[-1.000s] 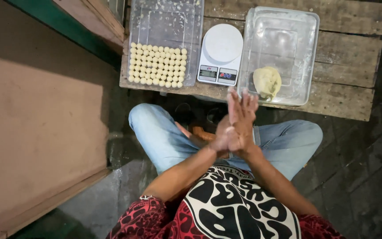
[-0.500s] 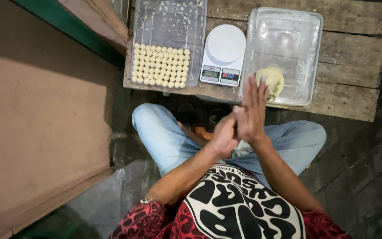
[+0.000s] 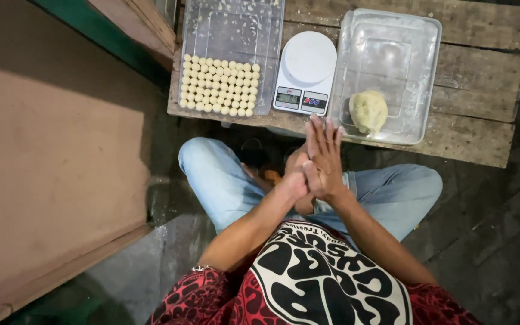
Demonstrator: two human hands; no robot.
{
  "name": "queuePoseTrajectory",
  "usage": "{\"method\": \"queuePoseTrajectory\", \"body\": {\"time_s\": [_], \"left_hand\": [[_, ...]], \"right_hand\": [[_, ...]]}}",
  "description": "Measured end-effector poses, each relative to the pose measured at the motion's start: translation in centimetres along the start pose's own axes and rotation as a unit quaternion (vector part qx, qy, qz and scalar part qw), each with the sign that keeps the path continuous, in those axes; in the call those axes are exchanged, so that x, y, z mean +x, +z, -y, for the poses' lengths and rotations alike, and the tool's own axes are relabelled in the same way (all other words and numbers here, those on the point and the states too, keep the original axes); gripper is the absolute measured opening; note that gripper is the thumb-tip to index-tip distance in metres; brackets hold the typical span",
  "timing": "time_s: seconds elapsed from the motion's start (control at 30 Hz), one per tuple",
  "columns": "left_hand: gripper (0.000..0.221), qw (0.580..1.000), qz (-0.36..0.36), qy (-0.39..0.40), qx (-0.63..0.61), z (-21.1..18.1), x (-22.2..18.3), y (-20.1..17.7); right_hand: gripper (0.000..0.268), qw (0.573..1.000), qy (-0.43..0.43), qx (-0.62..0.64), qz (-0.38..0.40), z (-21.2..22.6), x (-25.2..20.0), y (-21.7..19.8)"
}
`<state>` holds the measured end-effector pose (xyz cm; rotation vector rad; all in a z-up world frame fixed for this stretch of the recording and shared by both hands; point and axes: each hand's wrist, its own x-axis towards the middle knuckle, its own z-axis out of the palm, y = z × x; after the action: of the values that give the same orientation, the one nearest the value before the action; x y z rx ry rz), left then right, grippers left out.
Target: Pinching off pieces of dough, weighing them on a digital scale for consistency, and rolling them into small balls by hand.
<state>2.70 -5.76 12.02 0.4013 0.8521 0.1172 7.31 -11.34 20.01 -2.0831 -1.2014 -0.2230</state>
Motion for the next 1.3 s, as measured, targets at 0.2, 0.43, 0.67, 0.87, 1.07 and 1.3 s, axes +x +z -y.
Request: {"method": "queuePoseTrajectory", "body": {"time_s": [0.2, 0.43, 0.67, 0.87, 1.07, 1.3], "left_hand": [[0.015, 0.998, -0.053, -0.023, -0.013, 1.6, 3.5, -1.9], [0.025, 0.949, 0.013, 0.150, 0.275, -8.2, -0.4, -0.7], [0.023, 0.608, -0.026, 0.472, 0.638, -16.0, 2.0, -3.0], [0.032, 0.457, 0.013, 0.543, 0.704, -18.5, 5.7, -4.0], [0.033, 0.337, -0.008, 0.554, 0.762, -18.3, 8.7, -5.3], [0.020, 0.317, -0.008, 0.551, 0.772, -19.0, 6.6, -4.6]], "right_hand": [[0.062, 0.990, 0.099, -0.063, -0.077, -3.3, 0.4, 0.3], [0.056, 0.986, 0.146, -0.009, -0.077, -4.6, -6.6, 0.2], [0.049, 0.979, 0.185, -0.066, -0.047, -6.0, -11.9, 1.7], [0.047, 0.978, 0.197, -0.062, -0.036, -6.3, -11.4, 2.1], [0.044, 0.970, 0.241, -0.039, -0.026, -5.9, -11.2, 1.6], [0.043, 0.963, 0.270, -0.019, -0.012, -5.0, -10.6, 0.9]]}}
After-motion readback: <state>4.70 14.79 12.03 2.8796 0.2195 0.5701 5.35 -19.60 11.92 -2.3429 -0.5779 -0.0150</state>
